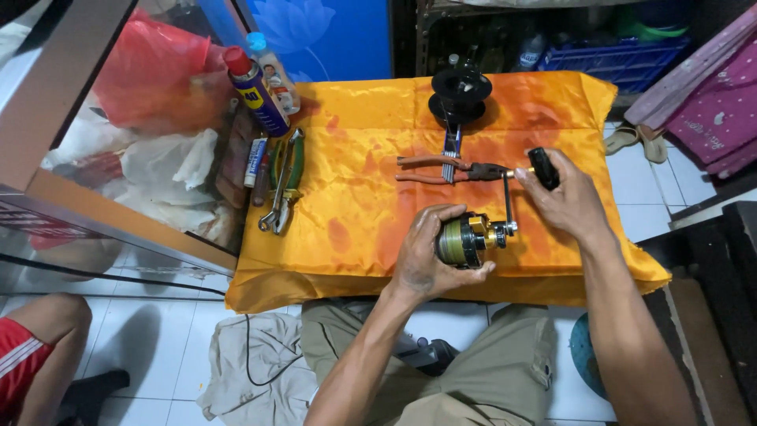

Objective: Disassembling, lubricating, and reassembling a fishing reel on a cloth-covered surface.

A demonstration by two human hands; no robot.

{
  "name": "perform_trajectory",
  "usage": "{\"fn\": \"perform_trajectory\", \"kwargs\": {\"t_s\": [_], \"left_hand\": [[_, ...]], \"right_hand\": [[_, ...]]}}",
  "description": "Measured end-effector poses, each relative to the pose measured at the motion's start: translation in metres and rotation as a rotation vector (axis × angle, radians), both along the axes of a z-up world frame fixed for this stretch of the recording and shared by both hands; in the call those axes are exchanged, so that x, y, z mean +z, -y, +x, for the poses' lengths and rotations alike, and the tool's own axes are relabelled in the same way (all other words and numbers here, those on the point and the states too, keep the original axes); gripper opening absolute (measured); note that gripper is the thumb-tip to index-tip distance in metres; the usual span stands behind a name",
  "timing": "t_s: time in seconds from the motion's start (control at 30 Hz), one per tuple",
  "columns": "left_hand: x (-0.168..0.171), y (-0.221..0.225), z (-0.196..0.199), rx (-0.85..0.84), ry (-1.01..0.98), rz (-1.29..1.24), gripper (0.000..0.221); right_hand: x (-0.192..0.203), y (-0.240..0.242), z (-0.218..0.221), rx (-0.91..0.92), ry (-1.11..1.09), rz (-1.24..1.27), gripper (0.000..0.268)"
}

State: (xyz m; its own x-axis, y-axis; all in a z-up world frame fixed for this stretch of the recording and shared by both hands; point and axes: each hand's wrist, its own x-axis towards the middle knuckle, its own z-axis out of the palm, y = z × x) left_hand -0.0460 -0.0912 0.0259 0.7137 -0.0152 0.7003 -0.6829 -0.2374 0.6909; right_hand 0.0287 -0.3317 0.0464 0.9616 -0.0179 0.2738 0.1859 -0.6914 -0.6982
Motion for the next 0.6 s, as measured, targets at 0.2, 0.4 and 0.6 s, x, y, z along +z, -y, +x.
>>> {"fn": "perform_trajectory", "kwargs": {"t_s": [0.2,0.4,0.6], "left_hand": [[0.007,0.003,0.002,-0.016,0.019,-0.026,0.084],[0.028,-0.001,-0.005,-0.011,-0.046,0.12,0.08],[0.029,-0.006,0.002,0.007,-0.037,0.081,0.076]], "right_hand": [[-0.011,0.014,-0.039,-0.087,-0.161,-0.038,0.041],[0.0,0.012,-0.1,-0.107,-0.218,-0.015,0.05],[0.015,0.006,-0.151,-0.05,-0.208,0.053,0.045]]}}
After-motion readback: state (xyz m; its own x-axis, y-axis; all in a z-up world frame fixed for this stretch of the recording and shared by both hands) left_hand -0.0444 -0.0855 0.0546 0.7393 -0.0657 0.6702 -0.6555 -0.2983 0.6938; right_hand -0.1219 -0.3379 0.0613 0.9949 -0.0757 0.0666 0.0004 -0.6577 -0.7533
